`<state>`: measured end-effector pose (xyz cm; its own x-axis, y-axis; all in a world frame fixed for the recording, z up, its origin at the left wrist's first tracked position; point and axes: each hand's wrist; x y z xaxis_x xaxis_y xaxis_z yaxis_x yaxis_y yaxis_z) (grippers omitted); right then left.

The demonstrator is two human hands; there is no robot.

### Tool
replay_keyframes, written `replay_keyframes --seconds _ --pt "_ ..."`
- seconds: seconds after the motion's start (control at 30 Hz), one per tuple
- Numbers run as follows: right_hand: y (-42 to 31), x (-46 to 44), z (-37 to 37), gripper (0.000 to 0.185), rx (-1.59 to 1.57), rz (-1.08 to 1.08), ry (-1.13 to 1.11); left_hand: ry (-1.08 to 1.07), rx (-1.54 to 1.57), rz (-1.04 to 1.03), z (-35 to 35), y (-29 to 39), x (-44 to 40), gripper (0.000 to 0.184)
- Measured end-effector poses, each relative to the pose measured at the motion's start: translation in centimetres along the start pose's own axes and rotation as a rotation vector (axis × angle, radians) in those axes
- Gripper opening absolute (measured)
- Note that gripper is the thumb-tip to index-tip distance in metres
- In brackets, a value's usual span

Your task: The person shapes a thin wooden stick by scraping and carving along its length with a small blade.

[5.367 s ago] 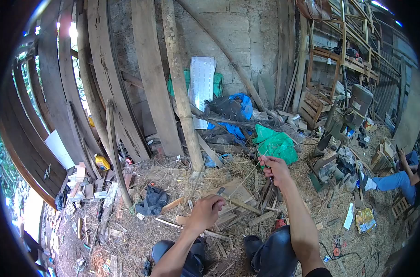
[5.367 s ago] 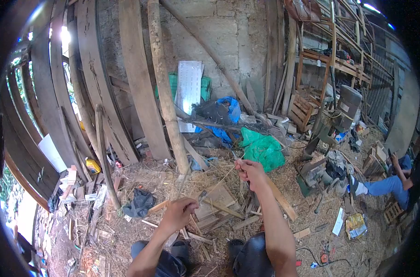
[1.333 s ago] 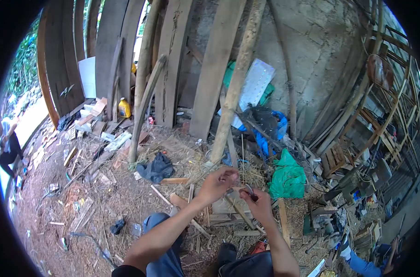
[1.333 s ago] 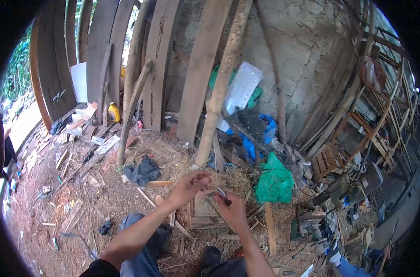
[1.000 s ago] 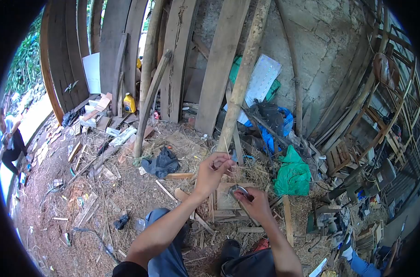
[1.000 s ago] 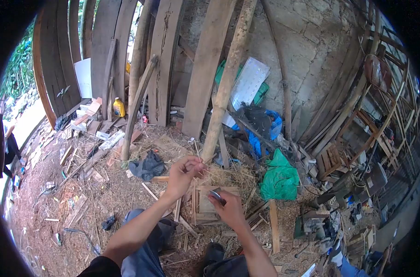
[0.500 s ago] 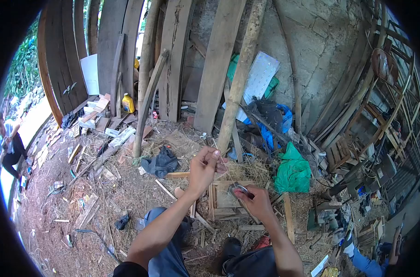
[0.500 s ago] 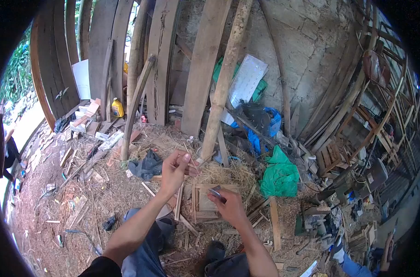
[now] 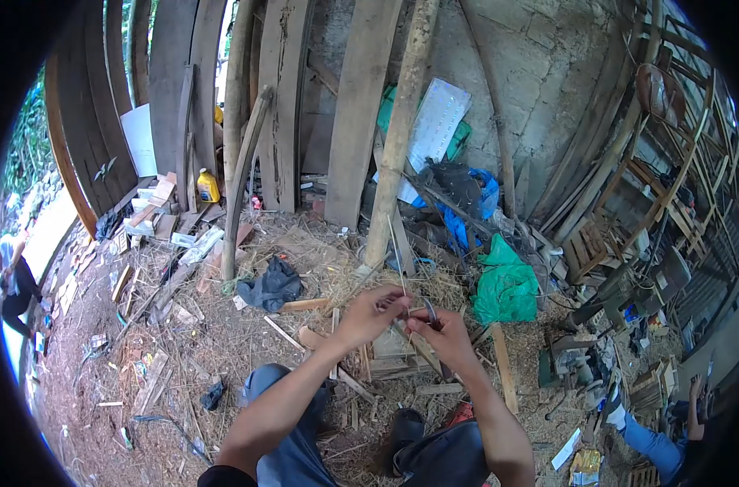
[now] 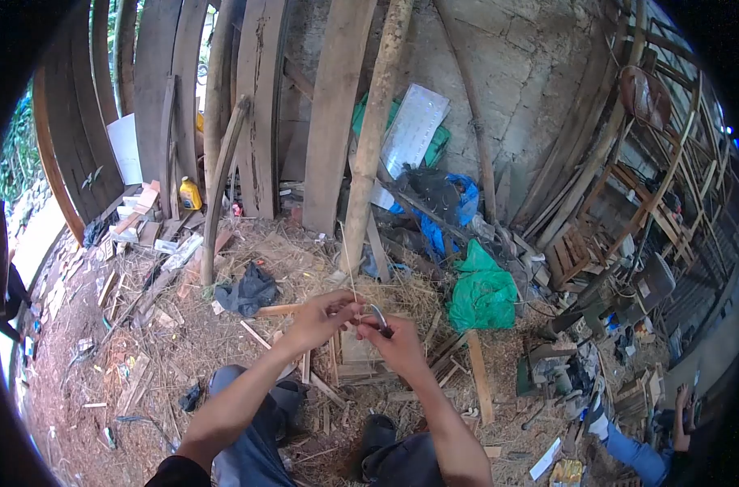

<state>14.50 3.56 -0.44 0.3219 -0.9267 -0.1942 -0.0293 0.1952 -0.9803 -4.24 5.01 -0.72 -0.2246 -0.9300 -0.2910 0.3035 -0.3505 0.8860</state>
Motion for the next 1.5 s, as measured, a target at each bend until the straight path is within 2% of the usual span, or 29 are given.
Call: replay_keyframes --seconds 0.07,0.13,0.17,0.23,0.33,0.43,0.73,0.87,0.97,1.07,1.17,1.23,1.27,1.33,1.47,1.5 --pt "0.1 -0.1 -0.1 0.016 0.048 0.013 -0.044 -0.006 0.04 -0.031 -0.3 0.3 0.0 0.015" --pt "0.4 0.0 -0.2 0.015 0.084 -0.043 -0.036 -0.001 0.246 0.06 0.0 -0.1 -0.5 0.014" --pt "0.3 0.1 -0.1 0.015 0.087 -0.043 -0.038 0.001 0.248 0.06 0.2 -0.2 -0.7 0.014" --pt "-0.1 0.4 -0.2 0.015 0.041 -0.089 -0.042 0.147 0.406 0.097 0.9 -0.4 -1.0 0.018" --pt "0.2 0.4 0.0 0.015 0.032 -0.096 -0.027 0.219 0.483 0.048 1.7 -0.6 -1.3 0.021" --pt "-0.3 0.5 0.0 0.015 0.134 -0.106 -0.02 0.219 0.539 0.091 2.0 -0.3 -1.1 0.023" --pt "-0.8 0.5 0.3 0.017 0.028 -0.068 0.094 0.326 0.546 0.045 3.3 -1.1 -1.1 0.022" --pt "-1.5 0.8 0.7 0.017 0.138 -0.139 0.032 0.397 0.504 0.062 3.7 -1.2 -1.2 0.023" --pt "-1.1 0.7 0.6 0.017 0.073 -0.036 0.056 0.424 0.535 0.062 3.9 -1.4 -1.1 0.023" --pt "-1.4 0.6 0.3 0.016 0.07 -0.079 0.066 0.405 0.502 0.061 3.7 -0.9 -1.2 0.022" --pt "-0.2 0.2 0.4 0.019 0.069 0.0 0.083 0.392 0.427 0.03 3.3 -0.5 -1.1 0.017" --pt "0.0 0.1 0.4 0.02 -0.132 0.002 0.13 0.323 0.331 0.008 3.0 -0.4 -1.0 0.017" --pt "-0.1 0.2 0.5 0.02 -0.131 0.002 0.141 0.313 0.333 0.007 2.7 -0.3 -0.9 0.017" --pt "-1.3 0.4 0.3 0.023 -0.051 0.022 0.095 0.222 0.217 0.003 2.0 0.4 -0.5 0.019" --pt "-2.8 0.6 0.3 0.028 -0.069 0.066 0.076 0.034 0.201 -0.012 0.8 2.3 0.5 0.021" --pt "-3.5 0.7 0.1 0.03 -0.138 0.027 0.055 -0.019 0.149 0.057 0.7 3.1 0.9 0.02"
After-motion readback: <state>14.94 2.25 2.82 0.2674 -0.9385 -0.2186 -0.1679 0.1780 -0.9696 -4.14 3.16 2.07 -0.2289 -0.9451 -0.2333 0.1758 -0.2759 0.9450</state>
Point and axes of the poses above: each hand's wrist, its own x-axis away from the middle knuckle, its own z-axis out of the back of the hand, y = z × x, and after that the axes turned 15 degrees about -x, right-handed
